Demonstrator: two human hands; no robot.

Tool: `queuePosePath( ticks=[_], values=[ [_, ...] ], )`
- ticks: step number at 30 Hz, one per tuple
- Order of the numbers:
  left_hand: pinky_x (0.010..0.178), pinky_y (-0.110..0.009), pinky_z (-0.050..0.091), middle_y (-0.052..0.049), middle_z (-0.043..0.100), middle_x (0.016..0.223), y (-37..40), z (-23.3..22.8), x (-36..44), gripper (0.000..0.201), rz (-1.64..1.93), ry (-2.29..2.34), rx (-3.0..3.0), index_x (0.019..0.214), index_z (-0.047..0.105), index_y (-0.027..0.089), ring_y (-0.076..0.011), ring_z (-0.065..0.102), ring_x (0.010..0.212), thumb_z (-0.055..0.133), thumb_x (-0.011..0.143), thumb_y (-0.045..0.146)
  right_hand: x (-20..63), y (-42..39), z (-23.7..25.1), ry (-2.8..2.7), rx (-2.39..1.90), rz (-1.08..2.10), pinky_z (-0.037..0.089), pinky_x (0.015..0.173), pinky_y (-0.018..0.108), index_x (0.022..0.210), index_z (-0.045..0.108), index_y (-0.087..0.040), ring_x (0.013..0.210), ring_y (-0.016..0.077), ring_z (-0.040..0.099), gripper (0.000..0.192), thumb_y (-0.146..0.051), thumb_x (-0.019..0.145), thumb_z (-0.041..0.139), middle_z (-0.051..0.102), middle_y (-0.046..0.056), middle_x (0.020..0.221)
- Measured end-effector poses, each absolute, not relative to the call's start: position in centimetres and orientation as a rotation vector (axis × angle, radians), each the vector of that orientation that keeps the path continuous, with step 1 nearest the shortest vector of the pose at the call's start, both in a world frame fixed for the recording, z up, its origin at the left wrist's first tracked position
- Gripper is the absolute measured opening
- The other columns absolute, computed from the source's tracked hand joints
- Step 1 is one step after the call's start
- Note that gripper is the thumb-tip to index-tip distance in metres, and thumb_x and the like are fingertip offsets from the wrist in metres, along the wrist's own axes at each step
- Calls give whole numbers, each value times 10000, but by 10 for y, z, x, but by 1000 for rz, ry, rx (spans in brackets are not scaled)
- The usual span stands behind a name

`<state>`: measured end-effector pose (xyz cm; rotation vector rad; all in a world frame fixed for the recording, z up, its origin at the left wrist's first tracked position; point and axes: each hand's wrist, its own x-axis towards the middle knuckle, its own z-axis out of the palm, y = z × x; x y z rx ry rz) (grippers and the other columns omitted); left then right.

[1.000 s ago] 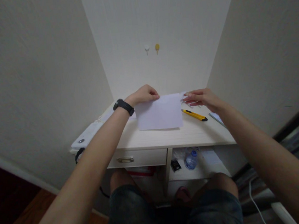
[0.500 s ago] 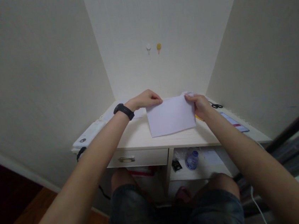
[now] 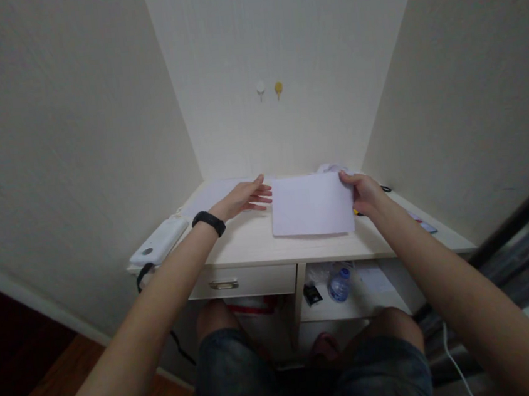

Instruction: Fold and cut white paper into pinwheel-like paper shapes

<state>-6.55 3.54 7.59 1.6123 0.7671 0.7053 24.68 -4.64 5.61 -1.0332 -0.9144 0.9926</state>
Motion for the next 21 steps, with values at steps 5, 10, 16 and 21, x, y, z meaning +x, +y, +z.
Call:
queuePosePath(
  ticks=[5, 10, 16, 21],
  values=[
    [795, -315, 542, -115, 715, 980, 15, 37, -39, 350, 758, 627, 1379, 976, 664, 128, -158, 665, 828, 809, 758, 361, 241, -42, 48, -801, -884, 1087, 580, 744, 325, 873, 624, -232, 746, 191, 686, 156, -272, 769, 733, 728, -8, 777],
    [741, -259, 532, -45, 680, 763, 6, 24, -22, 223, 1054, 696, 1129, 784, 635, 105, -107, 621, 686, 821, 664, 73, 237, -51, 35, -852, -826, 1092, 582, 732, 322, 875, 642, -241, 771, 208, 693, 252, -325, 701, 803, 741, -10, 793],
    [718, -258, 532, -33, 648, 702, 9, 22, -28, 147, 1201, 746, 1121, 725, 641, 99, -106, 599, 652, 785, 707, 78, 236, -70, 7, -955, -959, 1239, 575, 711, 333, 870, 706, -190, 734, 217, 686, 314, -285, 612, 857, 763, 50, 836],
    [780, -287, 571, -83, 689, 885, -1, 17, -46, 211, 1049, 740, 1126, 876, 660, 96, -135, 644, 790, 796, 715, 89, 233, -73, -8, -932, -1000, 1175, 570, 781, 347, 815, 716, -174, 788, 221, 696, 261, -264, 618, 860, 767, 70, 845]
  ],
)
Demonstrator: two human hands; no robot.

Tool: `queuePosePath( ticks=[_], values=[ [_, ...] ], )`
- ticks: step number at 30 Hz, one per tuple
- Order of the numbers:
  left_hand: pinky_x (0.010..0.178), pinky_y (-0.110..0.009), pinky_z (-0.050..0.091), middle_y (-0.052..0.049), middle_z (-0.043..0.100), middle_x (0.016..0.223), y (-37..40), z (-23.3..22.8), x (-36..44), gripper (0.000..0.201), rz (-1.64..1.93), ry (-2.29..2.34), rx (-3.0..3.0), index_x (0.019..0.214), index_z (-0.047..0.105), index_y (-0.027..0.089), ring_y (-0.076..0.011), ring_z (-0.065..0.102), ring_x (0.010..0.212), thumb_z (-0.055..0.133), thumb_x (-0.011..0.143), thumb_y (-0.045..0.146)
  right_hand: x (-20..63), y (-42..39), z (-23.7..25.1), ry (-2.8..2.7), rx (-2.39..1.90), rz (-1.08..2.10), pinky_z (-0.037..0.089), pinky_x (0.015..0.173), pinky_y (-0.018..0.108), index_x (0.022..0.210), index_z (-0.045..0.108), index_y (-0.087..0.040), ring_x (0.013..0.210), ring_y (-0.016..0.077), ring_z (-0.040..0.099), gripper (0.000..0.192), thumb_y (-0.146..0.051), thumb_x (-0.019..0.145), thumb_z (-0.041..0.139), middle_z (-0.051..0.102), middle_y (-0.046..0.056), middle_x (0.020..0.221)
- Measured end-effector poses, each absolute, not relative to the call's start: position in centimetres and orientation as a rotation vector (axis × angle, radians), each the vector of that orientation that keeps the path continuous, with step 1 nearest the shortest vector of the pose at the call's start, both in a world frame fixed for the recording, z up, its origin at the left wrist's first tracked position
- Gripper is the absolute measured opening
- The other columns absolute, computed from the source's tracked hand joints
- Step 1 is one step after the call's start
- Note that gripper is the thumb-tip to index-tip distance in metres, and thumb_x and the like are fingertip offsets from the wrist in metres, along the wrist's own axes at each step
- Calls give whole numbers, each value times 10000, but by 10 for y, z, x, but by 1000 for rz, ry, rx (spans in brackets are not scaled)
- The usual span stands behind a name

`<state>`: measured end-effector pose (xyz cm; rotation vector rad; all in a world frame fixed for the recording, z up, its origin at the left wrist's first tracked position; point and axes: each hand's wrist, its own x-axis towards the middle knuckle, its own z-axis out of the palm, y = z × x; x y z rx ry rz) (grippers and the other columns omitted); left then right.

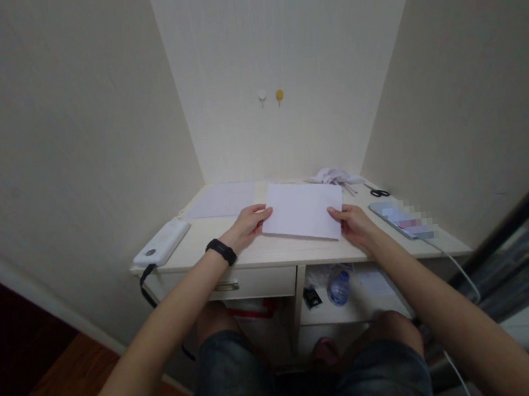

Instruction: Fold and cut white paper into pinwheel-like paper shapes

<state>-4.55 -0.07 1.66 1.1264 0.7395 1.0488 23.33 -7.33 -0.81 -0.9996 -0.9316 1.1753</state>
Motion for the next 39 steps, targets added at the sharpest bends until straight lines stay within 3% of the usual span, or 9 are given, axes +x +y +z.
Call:
queuePosePath(
  ticks=[3, 7, 12, 16, 21, 25, 28, 33, 39],
  values=[
    [761, -338, 609, -105, 674, 941, -9, 14, -55, 224, 846, 776, 1259, 867, 675, 75, -171, 647, 840, 813, 692, 104, 231, -77, -9, -914, -990, 1170, 573, 784, 341, 870, 729, -172, 829, 223, 700, 296, -268, 623, 860, 772, 78, 919],
    [752, -327, 628, -88, 643, 931, -15, 13, -60, 213, 840, 799, 1323, 859, 683, 68, -158, 631, 847, 813, 701, 127, 232, -85, -9, -1015, -1002, 1217, 585, 738, 329, 970, 722, -207, 857, 219, 699, 456, -217, 552, 901, 765, 55, 1013],
    [797, -380, 632, -35, 591, 829, -15, 12, -64, 235, 909, 799, 1322, 781, 649, 85, -122, 595, 773, 838, 695, 195, 235, -89, -13, -1098, -1105, 1205, 570, 635, 314, 877, 738, -197, 744, 207, 688, 433, -243, 488, 924, 770, 53, 904],
    [848, -387, 606, -19, 607, 763, -14, 11, -68, 202, 894, 768, 1296, 738, 655, 94, -118, 606, 735, 837, 651, 101, 238, -88, -19, -1054, -1011, 1145, 569, 796, 374, 823, 774, -221, 891, 247, 697, 400, -261, 453, 922, 774, 53, 930],
    [809, -287, 564, -100, 718, 875, -9, 10, -65, 166, 919, 834, 1273, 831, 735, 89, -131, 652, 746, 695, 703, -8, 240, -92, -19, -1115, -947, 1108, 514, 923, 426, 626, 762, -227, 1203, 328, 593, 204, -189, 457, 871, 686, 82, 1267],
    [790, -261, 553, -116, 725, 915, -4, 13, -60, 118, 937, 764, 1086, 820, 729, 92, -144, 667, 789, 668, 736, 36, 239, -93, -18, -1129, -963, 1113, 514, 899, 426, 605, 762, -222, 1245, 351, 557, 171, -156, 463, 831, 566, 68, 1431],
    [790, -267, 550, -118, 711, 884, -3, 15, -60, 61, 977, 756, 1028, 803, 713, 80, -149, 664, 793, 689, 746, 80, 239, -91, -20, -1106, -1002, 1110, 505, 922, 425, 641, 775, -216, 1232, 347, 566, 193, -139, 467, 806, 600, 81, 1392],
    [783, -254, 518, -66, 694, 802, -3, 14, -58, 201, 1101, 869, 1212, 826, 723, 84, -107, 621, 724, 742, 653, -18, 242, -89, -19, -1057, -992, 1106, 493, 975, 411, 688, 782, -218, 1244, 325, 557, 265, -75, 477, 711, 693, 68, 1252],
    [777, -286, 508, -64, 710, 798, 5, 13, -54, 211, 1123, 923, 1401, 849, 746, 101, -122, 617, 728, 794, 651, 47, 239, -76, -17, -900, -980, 1049, 563, 795, 336, 854, 772, -204, 884, 208, 676, 264, -190, 590, 775, 754, 60, 976]
  ],
)
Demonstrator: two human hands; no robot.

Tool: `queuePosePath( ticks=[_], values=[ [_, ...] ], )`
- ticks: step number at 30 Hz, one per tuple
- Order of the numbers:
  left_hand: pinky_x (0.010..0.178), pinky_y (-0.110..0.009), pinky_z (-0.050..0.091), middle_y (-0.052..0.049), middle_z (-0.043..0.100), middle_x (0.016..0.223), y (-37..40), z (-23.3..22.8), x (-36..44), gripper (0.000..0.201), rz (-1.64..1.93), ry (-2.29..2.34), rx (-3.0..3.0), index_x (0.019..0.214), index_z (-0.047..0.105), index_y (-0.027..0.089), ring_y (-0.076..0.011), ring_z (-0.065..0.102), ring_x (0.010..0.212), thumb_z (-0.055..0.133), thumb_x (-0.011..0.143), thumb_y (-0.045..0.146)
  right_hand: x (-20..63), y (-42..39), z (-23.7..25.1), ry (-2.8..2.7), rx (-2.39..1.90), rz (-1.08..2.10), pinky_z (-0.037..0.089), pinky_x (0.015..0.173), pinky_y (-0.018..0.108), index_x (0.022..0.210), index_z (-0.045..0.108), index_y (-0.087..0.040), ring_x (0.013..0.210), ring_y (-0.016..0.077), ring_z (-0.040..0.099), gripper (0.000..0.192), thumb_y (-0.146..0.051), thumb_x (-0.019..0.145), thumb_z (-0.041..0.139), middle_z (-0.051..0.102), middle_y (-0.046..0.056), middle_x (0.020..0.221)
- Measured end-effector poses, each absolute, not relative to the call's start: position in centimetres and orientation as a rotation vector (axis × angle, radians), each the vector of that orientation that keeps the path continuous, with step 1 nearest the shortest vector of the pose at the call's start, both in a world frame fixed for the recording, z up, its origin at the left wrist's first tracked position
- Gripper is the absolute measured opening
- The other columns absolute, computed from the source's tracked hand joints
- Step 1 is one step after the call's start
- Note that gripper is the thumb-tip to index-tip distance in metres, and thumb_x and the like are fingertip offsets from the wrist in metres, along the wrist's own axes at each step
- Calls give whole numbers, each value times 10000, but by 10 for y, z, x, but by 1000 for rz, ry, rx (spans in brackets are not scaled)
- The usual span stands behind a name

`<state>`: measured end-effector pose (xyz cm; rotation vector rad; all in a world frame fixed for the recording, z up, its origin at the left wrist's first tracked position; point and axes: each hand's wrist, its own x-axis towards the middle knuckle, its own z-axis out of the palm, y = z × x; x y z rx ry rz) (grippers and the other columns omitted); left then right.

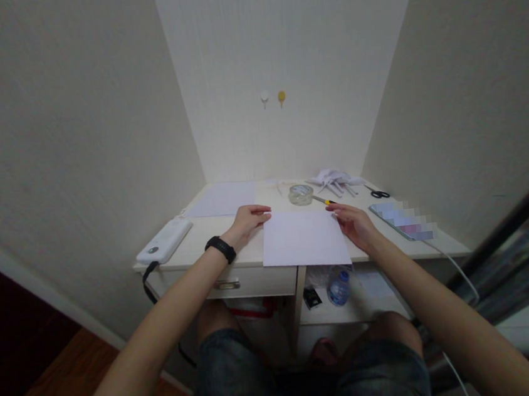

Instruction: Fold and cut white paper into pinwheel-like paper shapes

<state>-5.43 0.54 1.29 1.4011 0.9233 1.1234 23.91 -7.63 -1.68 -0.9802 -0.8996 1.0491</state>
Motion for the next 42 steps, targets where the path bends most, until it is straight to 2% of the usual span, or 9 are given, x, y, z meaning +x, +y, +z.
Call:
queuePosePath(
  ticks=[4, 7, 11, 14, 18, 27, 37, 42],
  values=[
    [677, -256, 480, -47, 694, 698, 15, 13, -56, 138, 1088, 1003, 1586, 796, 759, 99, -115, 580, 640, 789, 663, 83, 235, -64, -21, -857, -1052, 996, 549, 658, 307, 846, 753, -193, 686, 165, 638, 376, -195, 495, 889, 722, 27, 752],
    [647, -238, 477, -38, 695, 698, 16, 15, -61, 150, 1052, 979, 1621, 811, 755, 105, -102, 575, 624, 790, 666, 91, 233, -59, -23, -860, -1081, 1007, 528, 620, 278, 764, 753, -173, 633, 141, 606, 391, -190, 410, 918, 690, 15, 667],
    [637, -238, 502, -21, 672, 670, 12, 15, -65, 278, 933, 920, 1532, 918, 740, 103, -101, 596, 619, 812, 650, 84, 234, -58, -23, -852, -1092, 972, 536, 642, 303, 735, 746, -187, 636, 148, 612, 391, -229, 392, 929, 688, 12, 666],
    [656, -259, 531, -33, 672, 669, 10, 11, -65, 273, 928, 917, 1451, 908, 727, 93, -113, 616, 632, 821, 652, 86, 234, -59, -22, -876, -1103, 955, 535, 646, 332, 759, 741, -188, 652, 172, 626, 398, -265, 416, 927, 694, 24, 680],
    [679, -259, 542, -43, 683, 692, 10, 5, -62, 250, 973, 907, 1422, 897, 733, 98, -116, 626, 656, 815, 662, 89, 233, -59, -23, -930, -1164, 956, 488, 556, 312, 809, 746, -175, 583, 161, 594, 446, -303, 423, 927, 672, 12, 643],
    [771, -298, 570, -68, 736, 807, 4, 6, -67, 325, 957, 870, 1343, 983, 745, 108, -122, 653, 714, 813, 667, 77, 233, -57, -28, -970, -1199, 921, 462, 540, 312, 684, 729, -175, 559, 165, 581, 386, -326, 386, 923, 675, 23, 611],
    [741, -298, 570, -88, 745, 821, 4, 3, -65, 253, 959, 876, 1368, 920, 755, 97, -133, 659, 713, 821, 676, 98, 233, -59, -27, -925, -1176, 969, 468, 544, 302, 667, 733, -178, 569, 150, 579, 417, -314, 335, 946, 679, 14, 622],
    [668, -255, 532, -63, 726, 756, 5, 2, -65, 232, 982, 879, 1492, 923, 760, 103, -104, 619, 655, 811, 698, 114, 233, -60, -26, -963, -1184, 959, 450, 555, 313, 699, 754, -173, 578, 159, 571, 387, -305, 378, 927, 683, 25, 635]
  ],
)
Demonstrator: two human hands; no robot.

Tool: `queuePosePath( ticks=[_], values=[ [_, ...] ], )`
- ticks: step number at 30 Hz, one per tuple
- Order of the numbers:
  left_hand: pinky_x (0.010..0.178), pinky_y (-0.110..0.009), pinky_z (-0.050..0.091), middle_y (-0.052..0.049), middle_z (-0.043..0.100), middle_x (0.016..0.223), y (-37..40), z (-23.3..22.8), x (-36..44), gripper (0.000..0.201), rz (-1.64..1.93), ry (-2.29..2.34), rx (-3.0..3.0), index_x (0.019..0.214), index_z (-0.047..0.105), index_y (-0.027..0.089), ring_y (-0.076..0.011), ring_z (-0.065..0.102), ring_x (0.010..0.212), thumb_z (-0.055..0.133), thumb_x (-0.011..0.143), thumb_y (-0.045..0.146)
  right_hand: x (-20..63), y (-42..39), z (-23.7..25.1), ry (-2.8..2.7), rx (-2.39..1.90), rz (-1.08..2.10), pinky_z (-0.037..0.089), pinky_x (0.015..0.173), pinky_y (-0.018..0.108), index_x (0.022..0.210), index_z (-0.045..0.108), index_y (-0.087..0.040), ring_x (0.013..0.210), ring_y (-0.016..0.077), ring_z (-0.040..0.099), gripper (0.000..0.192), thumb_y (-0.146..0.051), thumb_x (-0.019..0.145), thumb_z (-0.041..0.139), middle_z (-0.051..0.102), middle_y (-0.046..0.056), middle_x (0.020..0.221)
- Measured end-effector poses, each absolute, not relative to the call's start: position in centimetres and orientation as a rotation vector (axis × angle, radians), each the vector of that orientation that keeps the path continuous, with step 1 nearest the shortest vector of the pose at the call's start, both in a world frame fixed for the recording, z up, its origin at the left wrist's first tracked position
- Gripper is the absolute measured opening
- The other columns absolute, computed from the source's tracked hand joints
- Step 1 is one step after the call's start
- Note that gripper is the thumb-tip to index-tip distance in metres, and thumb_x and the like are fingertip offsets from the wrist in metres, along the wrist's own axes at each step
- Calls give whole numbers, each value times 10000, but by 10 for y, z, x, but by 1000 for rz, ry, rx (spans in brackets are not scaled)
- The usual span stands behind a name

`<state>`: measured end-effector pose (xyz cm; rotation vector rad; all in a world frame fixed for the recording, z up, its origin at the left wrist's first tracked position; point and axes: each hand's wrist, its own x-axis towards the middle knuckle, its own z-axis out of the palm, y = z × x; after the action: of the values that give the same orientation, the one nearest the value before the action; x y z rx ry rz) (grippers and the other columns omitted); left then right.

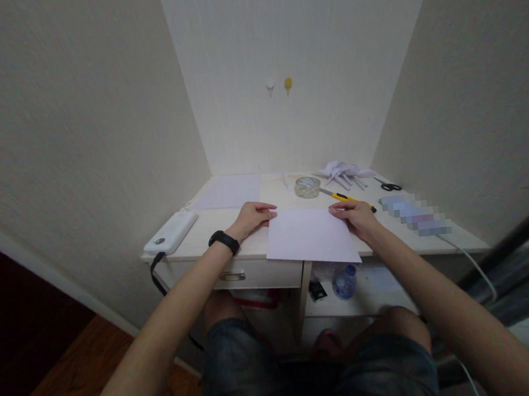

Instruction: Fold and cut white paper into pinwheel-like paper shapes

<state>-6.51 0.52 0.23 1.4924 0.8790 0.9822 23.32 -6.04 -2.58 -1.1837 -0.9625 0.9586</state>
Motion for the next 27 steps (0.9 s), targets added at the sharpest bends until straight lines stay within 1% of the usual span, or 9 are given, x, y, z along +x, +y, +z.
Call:
queuePosePath(
  ticks=[3, 10, 14, 16, 20, 23, 27],
  values=[
    [635, -241, 501, -57, 724, 736, 6, 3, -65, 218, 957, 900, 1591, 948, 772, 112, -98, 596, 621, 777, 730, 107, 233, -61, -25, -959, -1187, 965, 453, 566, 319, 723, 768, -173, 588, 166, 577, 381, -297, 397, 922, 692, 32, 644],
    [639, -256, 501, -76, 735, 739, 9, 0, -65, 99, 959, 897, 1646, 810, 784, 123, -120, 606, 630, 792, 713, 138, 234, -60, -25, -930, -1201, 974, 474, 608, 319, 692, 774, -173, 628, 172, 597, 339, -284, 403, 912, 720, 44, 683],
    [599, -252, 468, -82, 744, 747, 12, -2, -65, 138, 896, 905, 1734, 837, 792, 130, -121, 589, 600, 795, 724, 210, 236, -59, -25, -953, -1211, 988, 474, 615, 328, 703, 771, -171, 631, 178, 604, 339, -286, 417, 910, 723, 52, 686],
    [625, -263, 473, -91, 761, 807, 14, 0, -61, 186, 833, 888, 1811, 880, 797, 141, -135, 610, 631, 803, 722, 238, 236, -59, -25, -957, -1217, 991, 474, 609, 331, 696, 766, -171, 623, 180, 604, 334, -282, 416, 910, 723, 53, 680],
    [739, -293, 503, -101, 775, 908, 14, 2, -47, 240, 744, 777, 1964, 936, 796, 153, -179, 669, 767, 808, 727, 271, 236, -59, -23, -953, -1235, 1002, 477, 588, 316, 686, 767, -171, 609, 173, 601, 330, -281, 410, 911, 718, 43, 655],
    [759, -296, 510, -101, 776, 924, 12, 2, -37, 248, 699, 751, 2005, 967, 790, 152, -183, 679, 795, 786, 750, 274, 238, -58, -23, -946, -1257, 977, 487, 588, 296, 701, 767, -169, 610, 164, 609, 340, -272, 410, 909, 717, 28, 648],
    [773, -302, 518, -99, 777, 918, 9, 1, -31, 213, 703, 778, 2013, 947, 793, 154, -185, 684, 799, 774, 753, 240, 238, -57, -23, -913, -1244, 986, 499, 590, 273, 729, 761, -156, 617, 156, 623, 325, -222, 440, 895, 722, 24, 663]
  ],
)
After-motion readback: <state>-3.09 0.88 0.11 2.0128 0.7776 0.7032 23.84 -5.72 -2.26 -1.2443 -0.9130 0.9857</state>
